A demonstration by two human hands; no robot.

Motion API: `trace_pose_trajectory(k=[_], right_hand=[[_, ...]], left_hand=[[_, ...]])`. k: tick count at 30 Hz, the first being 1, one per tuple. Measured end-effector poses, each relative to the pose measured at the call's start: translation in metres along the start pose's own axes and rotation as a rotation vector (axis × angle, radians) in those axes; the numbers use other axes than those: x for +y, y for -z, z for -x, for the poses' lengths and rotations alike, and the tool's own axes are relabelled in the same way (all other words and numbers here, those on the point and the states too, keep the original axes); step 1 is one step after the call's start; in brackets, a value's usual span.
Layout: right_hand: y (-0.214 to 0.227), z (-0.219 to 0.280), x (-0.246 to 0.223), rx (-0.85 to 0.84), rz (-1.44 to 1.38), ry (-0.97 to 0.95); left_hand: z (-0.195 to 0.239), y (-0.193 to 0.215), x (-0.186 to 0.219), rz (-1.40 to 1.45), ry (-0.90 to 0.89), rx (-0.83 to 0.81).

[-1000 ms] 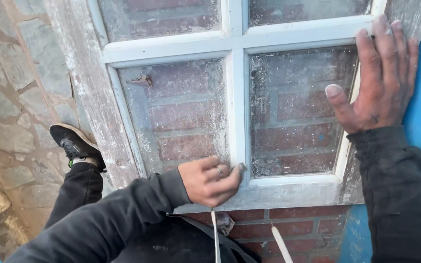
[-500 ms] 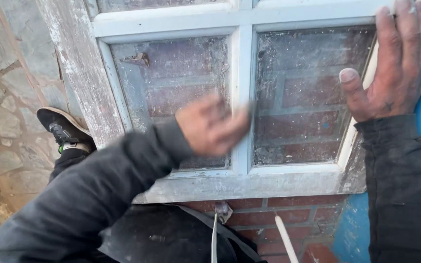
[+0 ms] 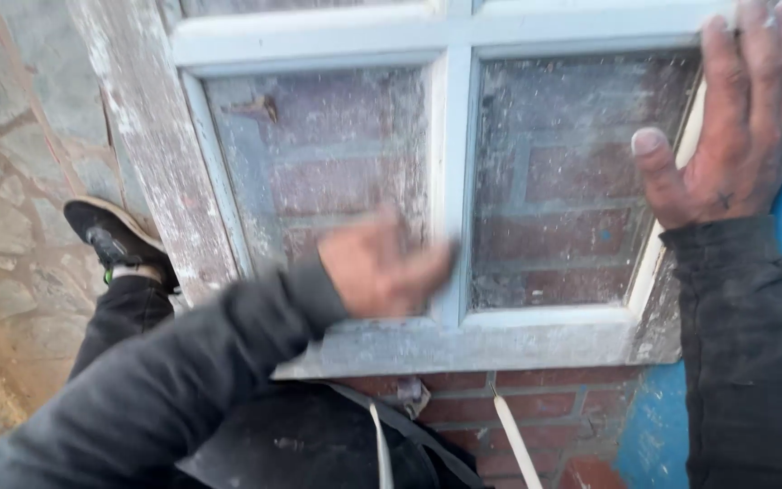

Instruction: The person sands the wooden frame and putty of a window using a piece of sandpaper.

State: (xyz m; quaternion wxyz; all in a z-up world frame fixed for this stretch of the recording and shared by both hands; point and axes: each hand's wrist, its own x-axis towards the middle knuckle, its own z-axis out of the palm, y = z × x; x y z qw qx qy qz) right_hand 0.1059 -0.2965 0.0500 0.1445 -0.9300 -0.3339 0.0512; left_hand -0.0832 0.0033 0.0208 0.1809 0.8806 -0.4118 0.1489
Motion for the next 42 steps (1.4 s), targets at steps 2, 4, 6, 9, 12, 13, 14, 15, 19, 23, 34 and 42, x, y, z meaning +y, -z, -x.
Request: trace_pose_trajectory(k=[2, 4, 6, 9, 12, 13, 14, 15, 19, 23, 34, 42], right_hand=[[0.003, 0.001, -0.006, -0.009, -0.001, -0.007], [0.005, -0.007, -0.005, 0.02, -0.028, -0.015], [0.005, -0.006, 0.0, 0.038, -0.021, 0.004], [0.004, -0.002, -0.005, 0.012, -0.021, 0.028], [0.005, -0.004, -0.009, 0.016, -0.023, 0.017], [0.006, -0.009, -0.007, 0.041, -0.024, 0.004], [0.006, -0.009, -0.003, 0.058, -0.014, 0.002], [0.005, -0.009, 0.0, 0.053, -0.012, 0.018], [0.003, 0.001, -0.009, -0.005, -0.013, 0.006], [0.005, -0.012, -0.007, 0.057, -0.023, -0.02], [0.001, 0.001, 0.003, 0.038, 0.0, 0.022], [-0.003, 0.012, 0.015, 0.032, 0.049, 0.041]], left_hand=[[-0.003, 0.006, 0.005, 0.003, 0.047, 0.002], [0.004, 0.006, 0.031, -0.012, 0.049, -0.001], [0.008, -0.013, 0.024, -0.002, -0.002, 0.0], [-0.009, -0.008, -0.011, 0.021, 0.029, 0.029], [-0.014, 0.016, 0.008, 0.033, 0.113, 0.072], [-0.014, 0.023, 0.022, 0.047, 0.131, 0.086], [-0.003, 0.004, 0.023, 0.038, 0.116, 0.094], [0.008, -0.017, 0.023, 0.164, 0.116, -0.001], [-0.015, 0.005, -0.029, 0.273, 0.191, -0.072], [-0.005, 0.009, 0.017, 0.011, 0.111, 0.066], [0.019, -0.02, 0.044, 0.286, 0.173, 0.002], [0.004, 0.003, 0.042, 0.084, 0.161, -0.031]])
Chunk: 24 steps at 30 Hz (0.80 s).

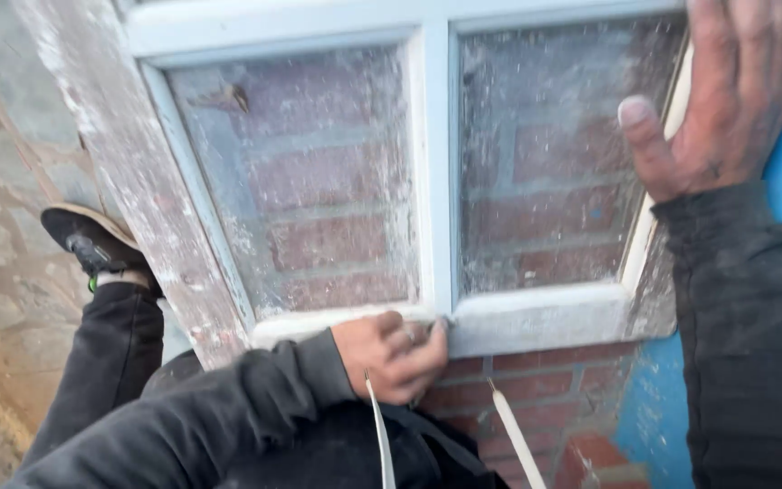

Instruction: The person sands the wooden frame and putty of a window using a piece of sandpaper.

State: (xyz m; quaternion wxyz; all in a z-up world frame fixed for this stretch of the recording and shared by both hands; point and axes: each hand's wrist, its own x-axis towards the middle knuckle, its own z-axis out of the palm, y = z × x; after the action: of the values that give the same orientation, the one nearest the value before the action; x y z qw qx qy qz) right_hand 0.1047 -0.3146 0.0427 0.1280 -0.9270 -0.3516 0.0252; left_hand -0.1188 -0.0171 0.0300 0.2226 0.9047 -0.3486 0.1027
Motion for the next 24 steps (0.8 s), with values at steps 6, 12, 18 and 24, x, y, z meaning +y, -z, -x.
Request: trace_pose_trajectory(k=[6, 12, 18, 24], right_hand=[[-0.018, 0.028, 0.025, -0.019, -0.056, -0.057], [-0.022, 0.043, 0.03, -0.049, 0.07, -0.023], [-0.031, 0.04, 0.053, -0.04, 0.017, 0.002], [-0.029, 0.041, 0.051, -0.01, 0.006, 0.029]], left_hand=[[0.012, -0.005, 0.012, 0.087, 0.063, 0.031], [0.003, -0.003, 0.009, 0.086, 0.053, 0.017], [-0.006, 0.0, 0.006, 0.083, 0.007, 0.046], [0.0, 0.006, 0.007, 0.117, -0.011, 0.04]])
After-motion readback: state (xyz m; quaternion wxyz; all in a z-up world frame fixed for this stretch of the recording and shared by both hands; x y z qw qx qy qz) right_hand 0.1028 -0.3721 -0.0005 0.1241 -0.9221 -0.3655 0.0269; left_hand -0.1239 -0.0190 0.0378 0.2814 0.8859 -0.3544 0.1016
